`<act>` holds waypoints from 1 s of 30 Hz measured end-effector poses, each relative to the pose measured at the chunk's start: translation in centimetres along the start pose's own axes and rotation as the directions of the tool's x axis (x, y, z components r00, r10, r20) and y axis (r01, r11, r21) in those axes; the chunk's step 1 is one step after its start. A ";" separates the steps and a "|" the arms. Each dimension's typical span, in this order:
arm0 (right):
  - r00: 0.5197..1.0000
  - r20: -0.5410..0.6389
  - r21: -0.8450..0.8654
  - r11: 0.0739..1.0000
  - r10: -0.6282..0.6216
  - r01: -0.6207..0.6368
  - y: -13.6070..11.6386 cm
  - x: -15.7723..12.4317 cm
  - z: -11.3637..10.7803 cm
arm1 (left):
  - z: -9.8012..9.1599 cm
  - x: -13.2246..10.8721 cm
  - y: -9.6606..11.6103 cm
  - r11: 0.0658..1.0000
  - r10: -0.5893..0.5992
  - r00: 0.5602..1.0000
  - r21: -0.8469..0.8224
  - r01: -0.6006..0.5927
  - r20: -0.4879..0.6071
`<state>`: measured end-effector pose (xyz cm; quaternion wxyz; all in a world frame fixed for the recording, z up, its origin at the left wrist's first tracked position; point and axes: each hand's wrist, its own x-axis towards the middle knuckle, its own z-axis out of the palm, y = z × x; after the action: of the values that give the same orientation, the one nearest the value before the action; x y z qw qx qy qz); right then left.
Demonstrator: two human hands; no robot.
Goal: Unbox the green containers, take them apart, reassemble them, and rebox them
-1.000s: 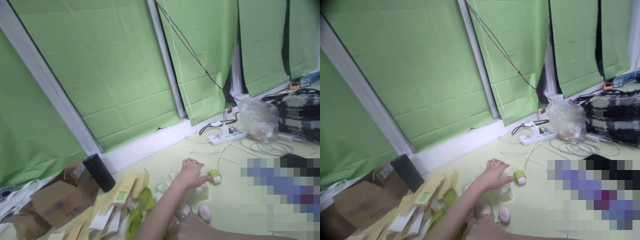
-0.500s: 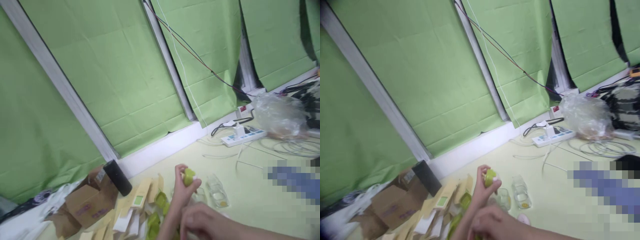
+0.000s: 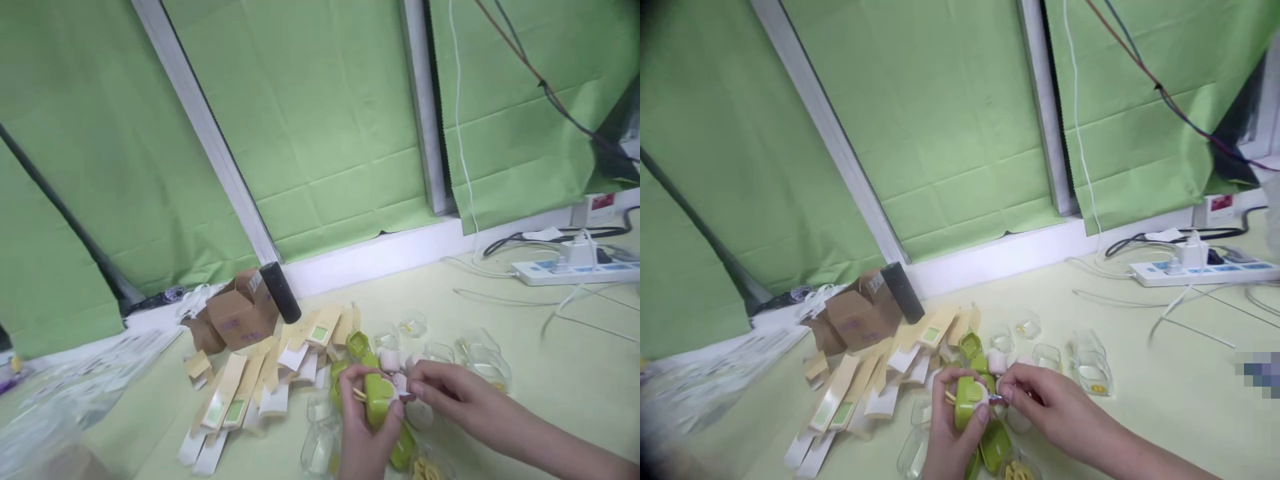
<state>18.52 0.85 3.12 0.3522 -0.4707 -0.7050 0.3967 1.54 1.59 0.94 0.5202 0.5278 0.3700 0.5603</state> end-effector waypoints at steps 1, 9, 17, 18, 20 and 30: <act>1.000 -0.007 0.014 1.000 0.002 -0.002 -0.3 -0.1 0.0 | 0.0 0.0 0.1 1.000 -0.001 1.000 -0.017 0.001 0.017; 0.999 0.052 0.091 0.996 -0.002 -0.002 -0.9 -0.2 0.3 | 0.2 -0.5 0.7 1.000 -0.012 0.995 -0.006 0.013 0.099; 0.995 0.101 0.284 0.958 0.001 -0.030 -0.4 -0.2 0.7 | 0.4 -0.9 0.9 0.972 0.048 0.992 0.224 -0.073 0.113; 0.994 0.108 0.297 0.954 0.000 -0.033 -0.2 -0.2 0.9 | 0.4 -0.9 1.1 0.964 0.049 0.990 0.253 -0.081 0.129; 0.994 0.112 0.306 0.951 0.006 -0.040 0.3 -0.3 1.2 | 0.3 -0.9 1.7 0.953 0.030 0.986 0.293 -0.078 0.165; 0.998 -0.055 0.198 0.980 0.005 0.006 -3.8 -2.0 -1.5 | -1.3 0.6 1.2 0.890 -0.065 0.993 0.456 0.012 0.100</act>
<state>19.00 -1.59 6.91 0.4168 -0.4439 -0.6520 0.4518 0.07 2.17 1.97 0.4136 0.6579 0.4711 0.4173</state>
